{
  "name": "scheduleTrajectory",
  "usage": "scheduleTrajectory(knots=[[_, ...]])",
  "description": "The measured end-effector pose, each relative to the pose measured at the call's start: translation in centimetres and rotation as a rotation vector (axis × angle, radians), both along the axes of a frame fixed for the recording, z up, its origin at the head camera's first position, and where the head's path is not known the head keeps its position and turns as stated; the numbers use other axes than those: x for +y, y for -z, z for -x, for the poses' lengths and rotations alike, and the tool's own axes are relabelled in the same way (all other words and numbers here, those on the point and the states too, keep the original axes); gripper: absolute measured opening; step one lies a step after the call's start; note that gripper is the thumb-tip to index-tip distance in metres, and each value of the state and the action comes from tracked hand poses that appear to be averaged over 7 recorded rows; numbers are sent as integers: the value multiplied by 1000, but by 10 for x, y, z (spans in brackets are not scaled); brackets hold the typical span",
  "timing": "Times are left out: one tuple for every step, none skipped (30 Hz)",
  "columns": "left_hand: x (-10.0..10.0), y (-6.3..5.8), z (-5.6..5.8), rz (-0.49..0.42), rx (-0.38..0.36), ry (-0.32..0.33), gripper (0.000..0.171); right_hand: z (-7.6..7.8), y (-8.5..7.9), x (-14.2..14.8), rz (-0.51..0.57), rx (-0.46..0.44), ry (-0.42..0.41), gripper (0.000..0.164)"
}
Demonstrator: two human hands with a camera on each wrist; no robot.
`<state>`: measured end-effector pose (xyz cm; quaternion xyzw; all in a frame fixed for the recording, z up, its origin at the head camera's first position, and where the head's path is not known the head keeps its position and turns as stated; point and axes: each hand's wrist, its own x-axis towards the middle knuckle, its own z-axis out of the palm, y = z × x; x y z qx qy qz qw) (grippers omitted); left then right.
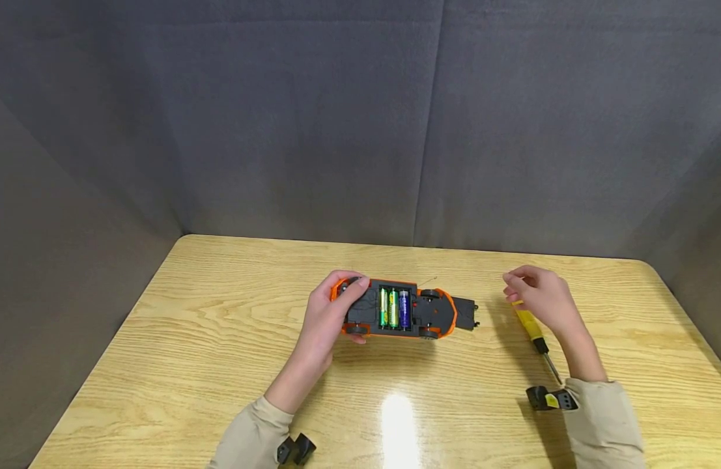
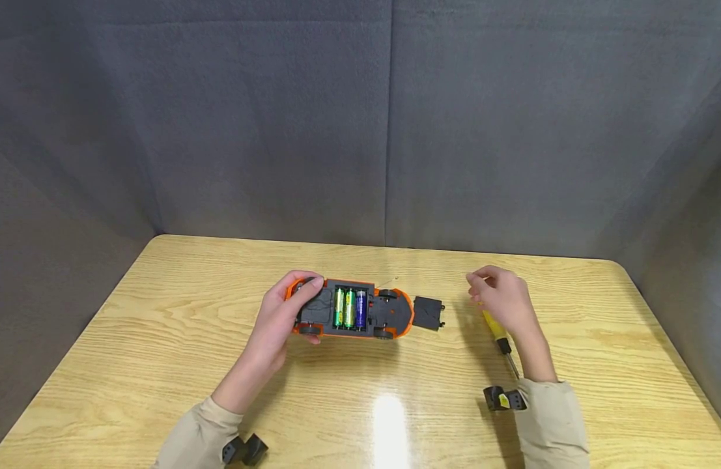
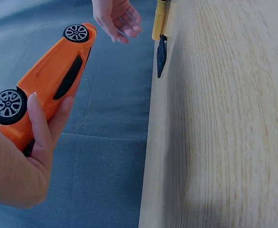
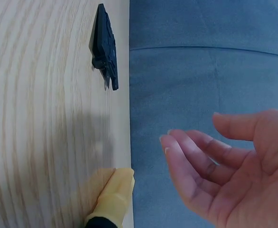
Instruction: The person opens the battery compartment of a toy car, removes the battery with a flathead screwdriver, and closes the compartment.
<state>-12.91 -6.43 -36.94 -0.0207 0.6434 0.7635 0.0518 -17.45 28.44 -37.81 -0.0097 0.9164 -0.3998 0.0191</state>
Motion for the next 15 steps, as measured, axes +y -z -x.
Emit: scheduleTrajectory(knots=[[0,0,0,2,0,0,31,0,0,1,1,-3,10,40],[0,0,0,3,-2,0,31,0,1,2,2,-5,20,40],[0,0,0,3,-3,0,31,0,1,3,6,-8,29,40],[0,0,0,4,-4,-1,31,1,1,4,8,-9,37,40],[0,0,0,4,-6,0,31,1,2,4,12,-12,46,41],[0,0,0,4,-7,2,31,1,2,5,15,-12,53,41],[0,0,0,3,-8,4,30,1,2,6,20,-13,59,41],[0,0,0,2,-10,5,30,2,3,7,24,-15,64,42],[0,0,0,2,-10,6,30,2,3,8,28,-18,69,42],[0,0,1,2,-8,7,30,2,3,9,31,-20,73,42],[0,0,1,1,-8,8,30,2,3,9,33,-24,76,43],[0,0,1,0,-7,9,29,2,3,10,32,-29,79,43],[0,0,1,-1,-6,9,29,2,3,11,32,-36,82,43],[0,0,1,-2,-5,10,29,2,3,11,28,-42,85,43],[0,0,0,-3,-4,10,29,2,3,11,25,-49,89,43]])
